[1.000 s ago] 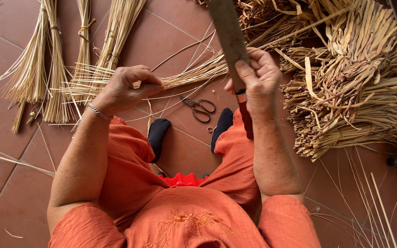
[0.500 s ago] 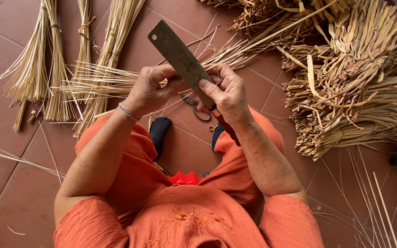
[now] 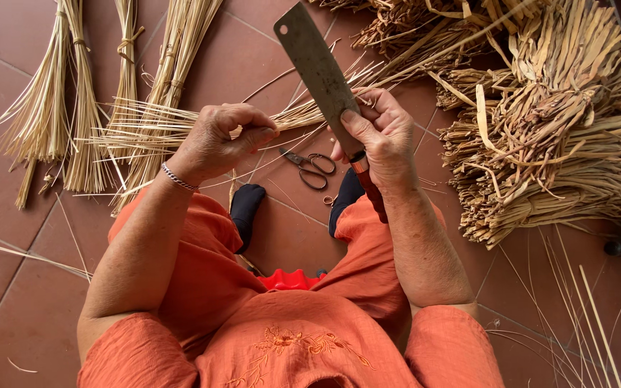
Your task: The person sits on a tiled floor and uses a large knife to split dried plant stalks into thinner strips. They hold each stalk with one hand and draw the knife along its length to separate it, repeating the process with multiple stalks from a nearby bundle.
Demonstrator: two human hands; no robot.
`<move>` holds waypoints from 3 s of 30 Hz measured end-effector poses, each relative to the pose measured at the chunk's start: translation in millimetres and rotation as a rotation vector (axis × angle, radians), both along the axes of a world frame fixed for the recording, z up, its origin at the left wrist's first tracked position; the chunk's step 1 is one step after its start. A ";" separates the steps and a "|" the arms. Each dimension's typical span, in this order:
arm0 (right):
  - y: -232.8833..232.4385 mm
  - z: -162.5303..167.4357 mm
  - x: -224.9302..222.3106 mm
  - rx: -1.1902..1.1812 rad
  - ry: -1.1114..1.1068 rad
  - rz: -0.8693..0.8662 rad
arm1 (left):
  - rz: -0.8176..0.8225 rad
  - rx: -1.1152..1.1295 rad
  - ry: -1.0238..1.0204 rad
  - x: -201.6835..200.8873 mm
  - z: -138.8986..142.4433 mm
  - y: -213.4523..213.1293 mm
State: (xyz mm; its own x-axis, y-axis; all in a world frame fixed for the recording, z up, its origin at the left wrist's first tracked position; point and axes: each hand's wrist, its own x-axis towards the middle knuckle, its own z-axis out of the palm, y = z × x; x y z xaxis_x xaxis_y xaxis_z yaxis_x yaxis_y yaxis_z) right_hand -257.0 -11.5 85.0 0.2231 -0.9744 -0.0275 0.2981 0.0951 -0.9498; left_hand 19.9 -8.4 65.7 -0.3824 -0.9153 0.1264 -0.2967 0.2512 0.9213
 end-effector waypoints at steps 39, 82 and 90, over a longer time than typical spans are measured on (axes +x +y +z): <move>4.6 6.1 -31.0 -0.043 -0.059 -0.100 | -0.031 0.149 -0.086 -1.0 3.8 -1.8; 4.2 7.9 -46.0 0.027 0.030 -0.001 | 0.095 0.100 -0.204 8.0 -23.4 -20.3; 5.0 0.1 13.3 0.131 -0.014 0.166 | -0.025 -0.015 -0.036 -29.0 -8.2 -11.2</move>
State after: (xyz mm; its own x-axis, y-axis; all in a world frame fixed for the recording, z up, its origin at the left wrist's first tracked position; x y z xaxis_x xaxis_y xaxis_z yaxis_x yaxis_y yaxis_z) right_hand -243.8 -6.5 85.1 0.3819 -0.9123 -0.1477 0.2808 0.2668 -0.9219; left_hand -9.1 -19.6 57.5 -0.4093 -0.9037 0.1259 -0.3232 0.2726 0.9062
